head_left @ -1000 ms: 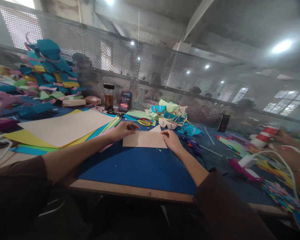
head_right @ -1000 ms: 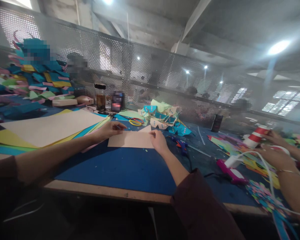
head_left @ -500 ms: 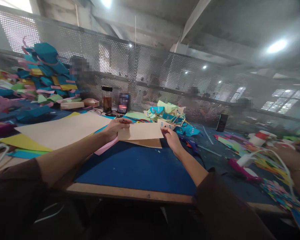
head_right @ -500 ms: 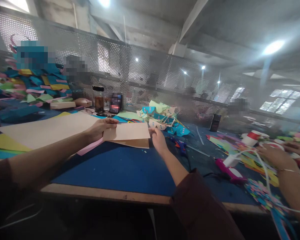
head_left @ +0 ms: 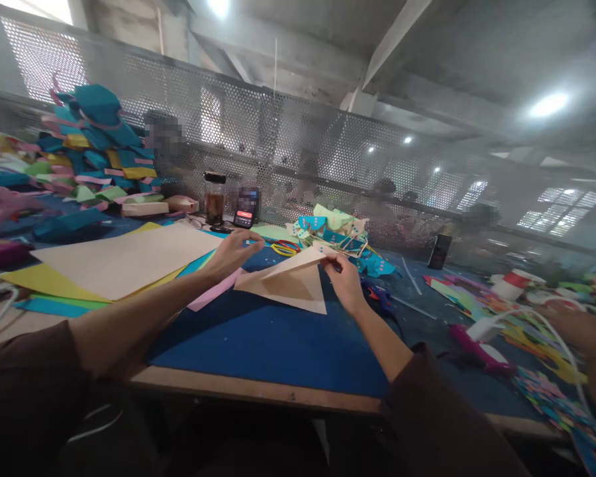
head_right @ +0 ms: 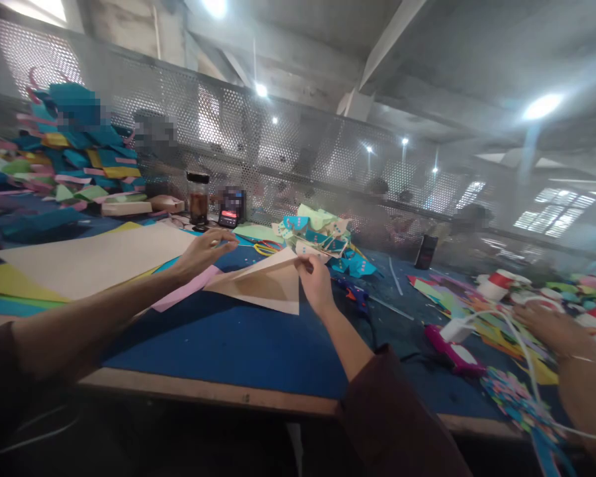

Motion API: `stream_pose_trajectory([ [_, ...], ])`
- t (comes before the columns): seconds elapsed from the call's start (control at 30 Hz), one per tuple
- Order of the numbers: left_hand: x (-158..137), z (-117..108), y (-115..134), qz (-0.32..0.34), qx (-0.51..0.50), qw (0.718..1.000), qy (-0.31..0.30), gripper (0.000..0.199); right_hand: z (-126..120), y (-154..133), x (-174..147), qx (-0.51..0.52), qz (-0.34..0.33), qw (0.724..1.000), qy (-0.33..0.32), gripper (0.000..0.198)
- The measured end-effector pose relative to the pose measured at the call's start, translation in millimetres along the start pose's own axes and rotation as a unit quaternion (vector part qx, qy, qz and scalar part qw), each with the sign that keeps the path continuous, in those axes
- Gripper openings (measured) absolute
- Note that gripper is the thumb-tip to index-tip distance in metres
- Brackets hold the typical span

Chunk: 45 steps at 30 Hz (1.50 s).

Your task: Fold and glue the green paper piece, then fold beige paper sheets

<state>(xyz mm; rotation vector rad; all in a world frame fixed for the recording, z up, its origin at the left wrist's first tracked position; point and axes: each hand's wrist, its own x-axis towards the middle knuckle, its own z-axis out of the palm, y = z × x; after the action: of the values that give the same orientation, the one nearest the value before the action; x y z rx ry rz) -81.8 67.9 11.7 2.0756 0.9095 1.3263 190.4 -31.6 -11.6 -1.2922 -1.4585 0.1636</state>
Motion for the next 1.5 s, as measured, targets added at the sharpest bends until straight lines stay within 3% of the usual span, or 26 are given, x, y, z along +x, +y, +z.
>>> stream_pose_trajectory([
  [0.07, -4.3, -2.5, 13.7, 0.064, 0.027, 0.997, -0.015, 0.036, -2.4, -6.0, -0.1, 0.009, -0.010, 1.000, 0.015, 0.022],
  [0.13, -10.6, -3.8, 29.3, 0.090, 0.025, 0.992, -0.081, 0.041, -4.3, -11.8, -0.8, 0.014, -0.019, 0.999, 0.029, 0.022],
  [0.27, -23.0, 0.4, 51.0, 0.133, 0.057, 0.980, -0.136, 0.032, -5.2, -21.2, -2.8, 0.009, -0.043, 0.998, 0.042, 0.023],
  [0.4, -28.0, 10.1, 48.0, 0.164, 0.119, 0.964, -0.170, 0.027, -2.5, -28.8, -4.9, 0.000, -0.063, 0.997, 0.040, 0.021],
  [0.53, -28.3, 15.2, 37.1, 0.174, 0.135, 0.966, -0.135, 0.026, -1.1, -34.0, -6.7, -0.017, -0.088, 0.995, 0.037, 0.020],
  [0.73, -27.6, 12.4, 40.5, 0.115, 0.069, 0.985, -0.106, 0.031, -4.7, -22.0, -2.7, -0.049, -0.085, 0.993, 0.071, 0.030],
  [0.87, -25.8, 11.9, 41.7, 0.094, 0.032, 0.990, -0.104, 0.030, -7.1, -6.9, 1.3, -0.022, -0.062, 0.997, 0.029, 0.041],
  [1.13, -21.5, 8.2, 41.3, 0.021, -0.040, 0.993, -0.113, 0.034, -11.8, -4.9, 2.8, -0.052, -0.014, 0.999, 0.006, 0.037],
  [1.4, -13.7, 2.8, 28.7, -0.036, -0.090, 0.980, -0.174, 0.038, -21.4, -1.7, 8.0, -0.032, -0.019, 0.997, 0.067, 0.037],
  [1.5, -10.3, 1.0, 26.3, -0.062, -0.125, 0.978, -0.155, 0.037, -27.1, 1.7, 11.6, -0.036, -0.016, 0.993, 0.111, 0.040],
])
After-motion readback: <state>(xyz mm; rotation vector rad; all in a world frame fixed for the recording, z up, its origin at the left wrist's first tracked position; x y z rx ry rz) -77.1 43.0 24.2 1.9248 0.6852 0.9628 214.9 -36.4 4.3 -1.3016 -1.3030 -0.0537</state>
